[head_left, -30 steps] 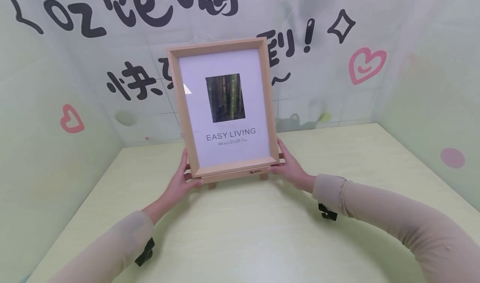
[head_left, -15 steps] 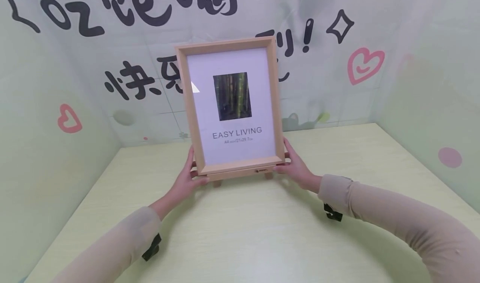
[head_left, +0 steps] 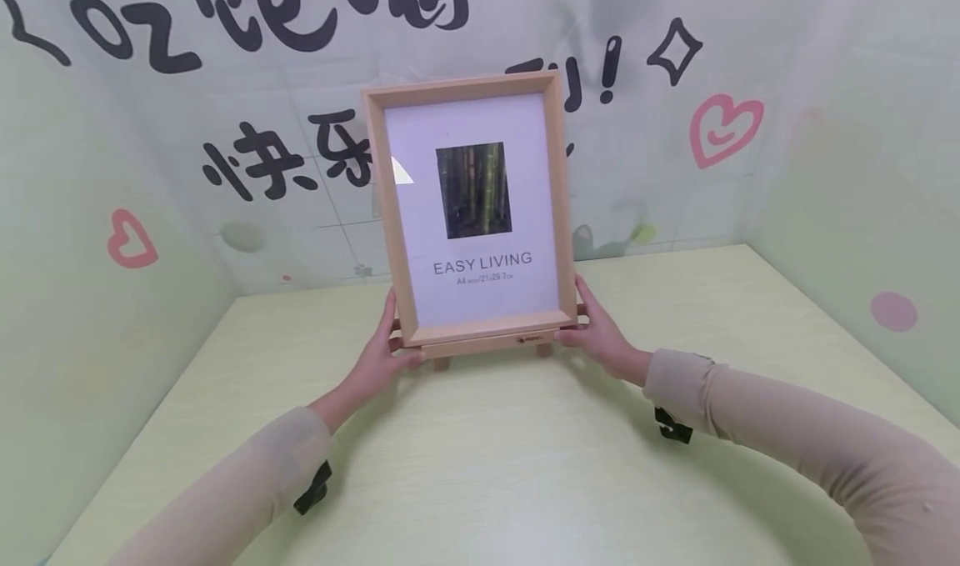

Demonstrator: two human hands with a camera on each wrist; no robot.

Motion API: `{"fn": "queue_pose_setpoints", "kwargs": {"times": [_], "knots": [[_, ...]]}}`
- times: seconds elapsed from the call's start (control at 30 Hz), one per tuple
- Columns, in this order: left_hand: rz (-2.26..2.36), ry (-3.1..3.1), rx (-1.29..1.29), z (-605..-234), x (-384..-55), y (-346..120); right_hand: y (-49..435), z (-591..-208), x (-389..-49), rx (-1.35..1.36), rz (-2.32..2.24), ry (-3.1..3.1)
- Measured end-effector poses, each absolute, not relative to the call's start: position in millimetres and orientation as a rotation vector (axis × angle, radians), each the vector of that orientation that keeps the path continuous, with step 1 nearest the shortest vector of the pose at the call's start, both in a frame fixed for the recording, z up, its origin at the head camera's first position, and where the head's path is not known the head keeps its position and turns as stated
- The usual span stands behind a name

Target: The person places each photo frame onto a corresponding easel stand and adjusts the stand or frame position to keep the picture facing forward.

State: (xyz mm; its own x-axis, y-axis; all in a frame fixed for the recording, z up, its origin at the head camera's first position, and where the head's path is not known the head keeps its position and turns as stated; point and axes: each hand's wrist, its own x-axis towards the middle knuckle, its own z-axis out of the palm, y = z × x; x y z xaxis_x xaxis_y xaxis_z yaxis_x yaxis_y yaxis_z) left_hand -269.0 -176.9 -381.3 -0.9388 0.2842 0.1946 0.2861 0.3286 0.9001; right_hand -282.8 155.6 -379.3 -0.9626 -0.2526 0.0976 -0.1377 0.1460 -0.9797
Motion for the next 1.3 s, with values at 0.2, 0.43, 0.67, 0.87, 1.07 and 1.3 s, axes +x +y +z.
{"fn": "queue_pose_setpoints", "kwargs": {"times": [0.2, 0.43, 0.67, 0.87, 1.07, 1.3], "knots": [[-1.741, -2.562, -0.547, -382, -271, -173, 160, -380, -284, -0.407, -1.959, 2.314], [-1.742, -2.574, -0.538, -380, -273, -169, 162, -381, -285, -0.395, -1.965, 2.311], [-1.751, -2.583, -0.515, -379, -274, -167, 165, -381, -285, -0.375, -1.968, 2.314], [-1.762, -2.574, -0.526, -380, -273, -166, 166, -381, -285, -0.373, -1.959, 2.323], [-1.782, -2.57, -0.524, -380, -273, -164, 167, -380, -283, -0.377, -1.944, 2.335], [-1.774, -2.571, -0.517, -381, -271, -164, 167, -379, -283, -0.373, -1.938, 2.334]]}}
